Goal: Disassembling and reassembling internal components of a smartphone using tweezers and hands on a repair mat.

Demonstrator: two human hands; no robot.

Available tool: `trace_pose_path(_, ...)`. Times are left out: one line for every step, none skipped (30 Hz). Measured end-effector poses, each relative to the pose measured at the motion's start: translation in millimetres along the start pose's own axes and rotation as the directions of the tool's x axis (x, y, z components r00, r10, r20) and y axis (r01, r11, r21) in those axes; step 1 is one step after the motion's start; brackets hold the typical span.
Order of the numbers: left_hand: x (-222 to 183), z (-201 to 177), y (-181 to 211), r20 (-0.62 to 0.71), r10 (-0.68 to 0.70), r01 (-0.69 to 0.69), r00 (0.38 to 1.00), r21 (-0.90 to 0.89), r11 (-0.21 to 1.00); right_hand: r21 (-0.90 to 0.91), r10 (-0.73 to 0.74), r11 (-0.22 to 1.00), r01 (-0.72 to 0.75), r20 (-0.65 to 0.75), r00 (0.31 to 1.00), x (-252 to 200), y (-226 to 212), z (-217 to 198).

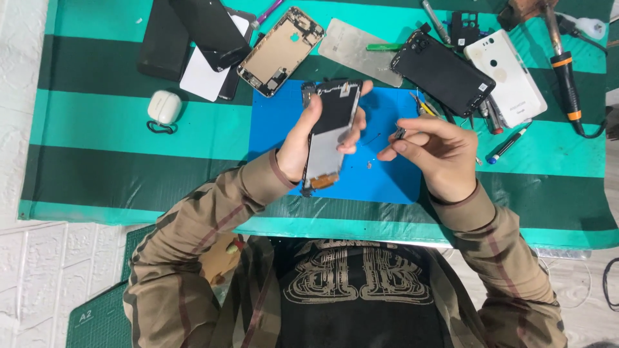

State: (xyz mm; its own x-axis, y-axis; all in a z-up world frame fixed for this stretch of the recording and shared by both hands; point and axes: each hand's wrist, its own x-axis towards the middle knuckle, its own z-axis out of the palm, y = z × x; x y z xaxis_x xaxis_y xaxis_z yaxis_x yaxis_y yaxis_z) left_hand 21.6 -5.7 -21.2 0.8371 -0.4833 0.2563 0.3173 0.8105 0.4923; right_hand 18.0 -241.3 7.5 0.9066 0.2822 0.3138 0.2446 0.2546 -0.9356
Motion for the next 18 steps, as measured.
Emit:
trace_pose_path(1,12,9,-0.007,0.000,0.000,1.000,-0.004,1.000,0.002,0.008,1.000,-0.008,0.001,1.000,0,-1,1)
trace_pose_path(2,24,19,-0.106,0.052,-0.025,0.993,0.245,0.969,-0.037,0.030,0.999,-0.030,-0.007,1.000,0,-2,1)
trace_pose_path(5,36,29,-0.185,0.126,-0.022,0.975,0.481,0.877,-0.077,0.048,0.996,-0.049,-0.014,0.999,1,-4,2)
trace_pose_path(4,37,32,-0.189,0.127,-0.021,0.974,0.480,0.877,-0.076,0.052,0.996,-0.053,-0.013,0.999,2,-6,4)
trace_pose_path(3,38,34,-0.231,0.163,0.001,0.959,0.578,0.816,-0.134,0.044,0.990,-0.044,-0.004,0.999,4,-9,6)
trace_pose_path(3,39,37,-0.268,0.202,0.030,0.942,0.666,0.745,-0.191,0.036,0.981,-0.034,0.006,0.999,5,-12,8)
trace_pose_path(0,32,34,-0.269,0.201,0.031,0.942,0.666,0.746,-0.191,0.038,0.981,-0.036,0.006,0.999,6,-12,8)
trace_pose_path(-2,25,31,-0.308,0.219,0.075,0.926,0.719,0.690,-0.218,0.034,0.975,-0.031,0.009,0.999,6,-12,7)
trace_pose_path(-5,18,28,-0.344,0.240,0.124,0.908,0.766,0.631,-0.244,0.031,0.969,-0.027,0.013,0.999,6,-13,7)
trace_pose_path(-5,22,29,-0.346,0.238,0.126,0.907,0.765,0.632,-0.243,0.033,0.969,-0.029,0.012,0.999,6,-17,8)
trace_pose_path(-4,27,30,-0.380,0.234,0.186,0.895,0.794,0.578,-0.276,0.063,0.960,-0.049,0.043,0.997,5,-21,10)
trace_pose_path(-4,31,32,-0.412,0.232,0.245,0.881,0.817,0.521,-0.310,0.095,0.948,-0.068,0.073,0.993,5,-25,11)
trace_pose_path(-5,35,33,-0.412,0.231,0.245,0.881,0.817,0.522,-0.310,0.095,0.948,-0.068,0.071,0.993,5,-24,10)
trace_pose_path(-5,39,34,-0.363,0.281,0.223,0.888,0.877,0.426,-0.296,0.102,0.952,-0.073,0.086,0.991,4,-23,10)
trace_pose_path(-7,43,35,-0.310,0.327,0.202,0.893,0.924,0.324,-0.281,0.111,0.956,-0.078,0.103,0.988,4,-22,9)
trace_pose_path(-6,44,36,-0.312,0.328,0.203,0.892,0.923,0.326,-0.282,0.113,0.956,-0.080,0.104,0.988,4,-23,10)
trace_pose_path(-5,44,38,-0.295,0.333,0.176,0.896,0.923,0.343,-0.274,0.134,0.956,-0.099,0.112,0.985,4,-23,11)
trace_pose_path(-4,44,39,-0.278,0.338,0.149,0.899,0.921,0.360,-0.267,0.156,0.956,-0.119,0.121,0.980,4,-24,12)
